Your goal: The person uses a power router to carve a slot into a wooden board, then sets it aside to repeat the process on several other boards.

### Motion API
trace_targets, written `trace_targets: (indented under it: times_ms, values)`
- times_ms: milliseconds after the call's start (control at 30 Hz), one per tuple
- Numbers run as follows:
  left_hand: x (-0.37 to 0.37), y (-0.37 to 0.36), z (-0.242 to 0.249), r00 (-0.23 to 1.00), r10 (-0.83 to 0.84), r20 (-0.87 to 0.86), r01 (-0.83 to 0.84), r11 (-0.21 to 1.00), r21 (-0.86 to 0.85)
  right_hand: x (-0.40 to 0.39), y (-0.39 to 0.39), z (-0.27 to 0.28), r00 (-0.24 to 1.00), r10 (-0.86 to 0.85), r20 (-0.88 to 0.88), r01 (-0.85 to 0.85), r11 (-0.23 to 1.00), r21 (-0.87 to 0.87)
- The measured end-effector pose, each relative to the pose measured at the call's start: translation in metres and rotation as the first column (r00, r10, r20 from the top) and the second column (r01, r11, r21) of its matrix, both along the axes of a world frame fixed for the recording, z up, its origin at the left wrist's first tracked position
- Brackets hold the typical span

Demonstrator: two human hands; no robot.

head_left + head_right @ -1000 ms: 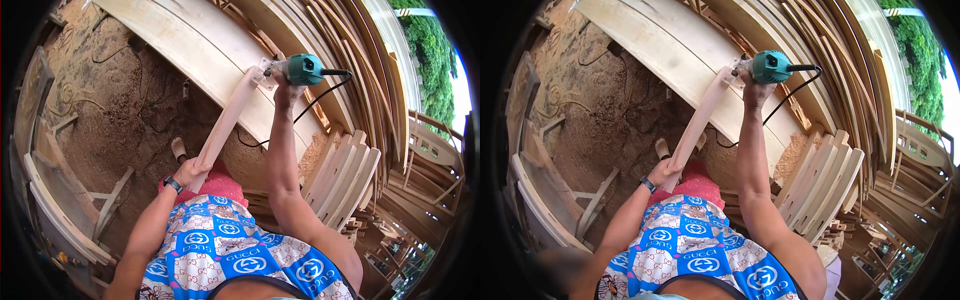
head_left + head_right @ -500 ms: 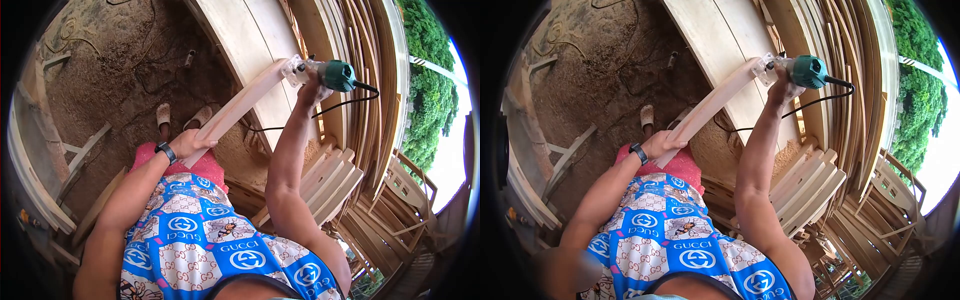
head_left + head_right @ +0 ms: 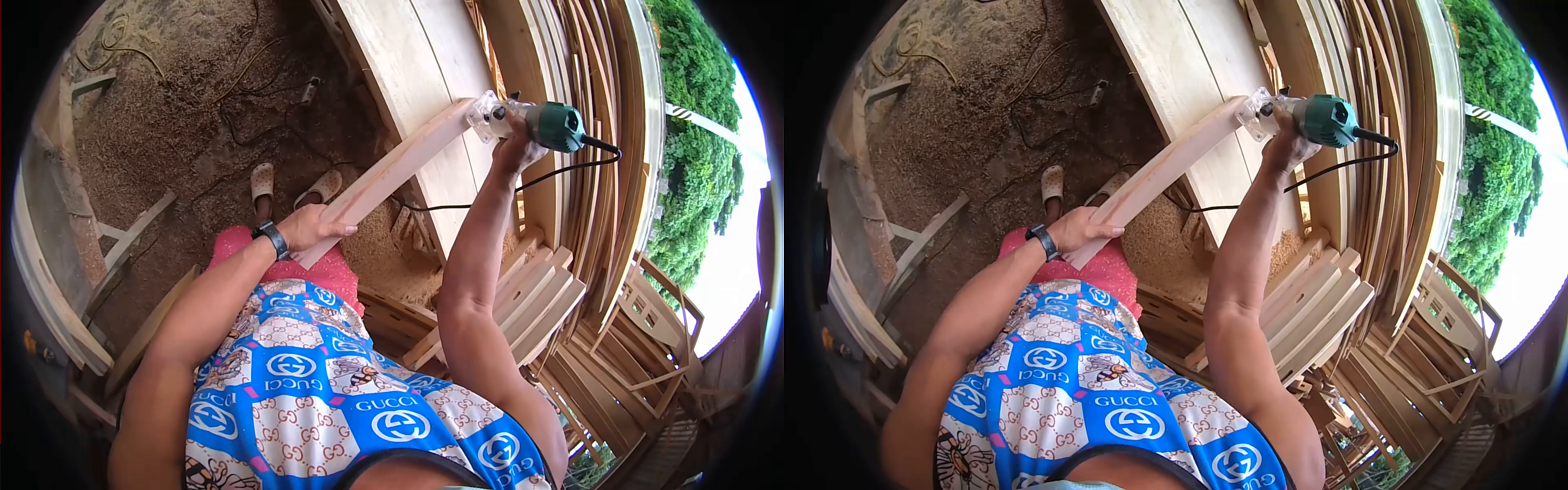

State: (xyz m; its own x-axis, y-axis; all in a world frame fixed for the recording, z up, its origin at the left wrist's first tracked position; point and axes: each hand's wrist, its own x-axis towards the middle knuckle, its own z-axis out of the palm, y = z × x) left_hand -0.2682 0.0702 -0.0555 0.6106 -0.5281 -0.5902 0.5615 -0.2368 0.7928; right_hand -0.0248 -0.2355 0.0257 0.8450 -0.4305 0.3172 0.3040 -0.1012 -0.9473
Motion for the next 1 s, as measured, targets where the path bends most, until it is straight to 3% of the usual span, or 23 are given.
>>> trace_targets:
  times_ms: [1000]
  values:
    - [0.0,0.0,0.0,1.0,0.005,-0.017,-0.005,1.0,0.014,0.019,-0.006,-0.007,0.986,0.168,0.019,-0.168,0.985,0.037]
